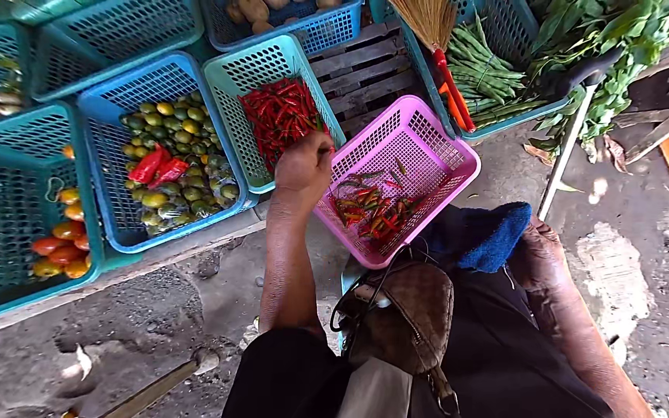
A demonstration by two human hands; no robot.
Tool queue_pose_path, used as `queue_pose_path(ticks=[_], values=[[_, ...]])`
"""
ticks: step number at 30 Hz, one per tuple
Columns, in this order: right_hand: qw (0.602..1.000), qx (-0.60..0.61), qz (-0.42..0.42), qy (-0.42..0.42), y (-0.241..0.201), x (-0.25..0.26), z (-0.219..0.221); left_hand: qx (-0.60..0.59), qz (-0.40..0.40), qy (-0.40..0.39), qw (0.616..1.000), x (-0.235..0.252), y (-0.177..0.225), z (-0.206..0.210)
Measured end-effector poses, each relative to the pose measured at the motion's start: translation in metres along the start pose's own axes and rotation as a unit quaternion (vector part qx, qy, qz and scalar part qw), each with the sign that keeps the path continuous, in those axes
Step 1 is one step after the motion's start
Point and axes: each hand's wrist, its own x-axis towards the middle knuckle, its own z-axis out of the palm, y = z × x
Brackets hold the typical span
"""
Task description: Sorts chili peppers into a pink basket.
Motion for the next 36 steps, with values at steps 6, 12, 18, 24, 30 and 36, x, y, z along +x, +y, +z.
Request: queue_pose_path(ticks=[6, 12, 18, 24, 30, 36], values=[[1.000, -0.003, 0.001, 0.004, 0.004, 0.001, 0.003, 0.050, 0.066, 0.019, 0.996, -0.015, -0.025, 0.029], [1.000, -0.014, 0.007, 0.006, 0.006, 0.002, 0.001, -0.007, 0.073, 0.057, 0.996, -0.020, -0.030, 0.041], [1.000, -0.009, 0.010, 0.002, 0.006, 0.001, 0.003, 0.053, 0.127, -0.059, 0.989, -0.044, -0.006, 0.033], [1.000, -0.017, 0.011, -0.001, 0.005, 0.000, 0.003, 0.168, -0.002, -0.292, 0.942, -0.027, -0.003, 0.049], [1.000, -0.018, 0.012, -0.004, 0.006, -0.001, 0.002, 0.159, -0.022, -0.275, 0.948, -0.025, 0.002, 0.051], [0.999, -0.012, -0.006, -0.045, 0.003, 0.000, 0.000, -0.155, 0.005, -0.031, 0.987, -0.032, -0.003, 0.039]])
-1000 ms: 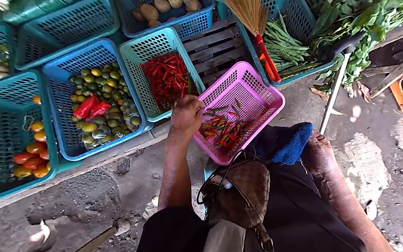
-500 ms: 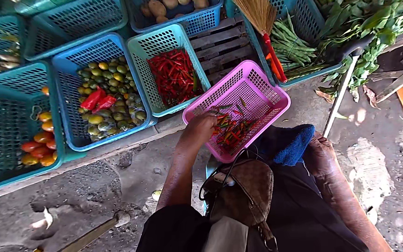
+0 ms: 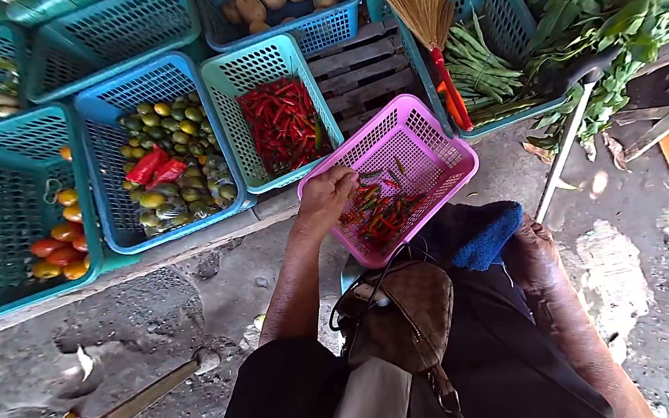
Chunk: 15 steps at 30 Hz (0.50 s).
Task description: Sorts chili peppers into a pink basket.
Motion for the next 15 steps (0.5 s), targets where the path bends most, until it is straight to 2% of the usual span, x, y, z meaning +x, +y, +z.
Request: queue_pose_path(ticks=[2, 4, 7, 9, 12, 15], values=[[1.000, 0.000, 0.002, -0.001, 0.000, -0.001, -0.001, -0.191, -0.029, 0.034, 0.981, 0.001, 0.005, 0.007], [1.000, 0.011, 0.003, -0.003, 0.001, -0.002, -0.004, -0.313, -0.072, 0.036, 0.946, 0.002, 0.012, 0.017], [1.000, 0.027, 0.005, -0.014, 0.002, -0.005, -0.009, -0.370, -0.089, -0.082, 0.921, 0.002, 0.022, 0.026], [0.999, 0.047, 0.010, -0.026, 0.002, -0.007, -0.008, -0.378, -0.063, -0.170, 0.908, 0.001, 0.034, 0.038], [0.998, 0.029, 0.035, -0.042, 0.003, -0.007, -0.004, -0.330, -0.028, -0.276, 0.902, -0.001, 0.061, 0.056], [0.995, -0.061, 0.039, -0.074, 0.007, -0.005, 0.009, -0.188, 0.050, -0.359, 0.913, 0.004, 0.077, 0.074]])
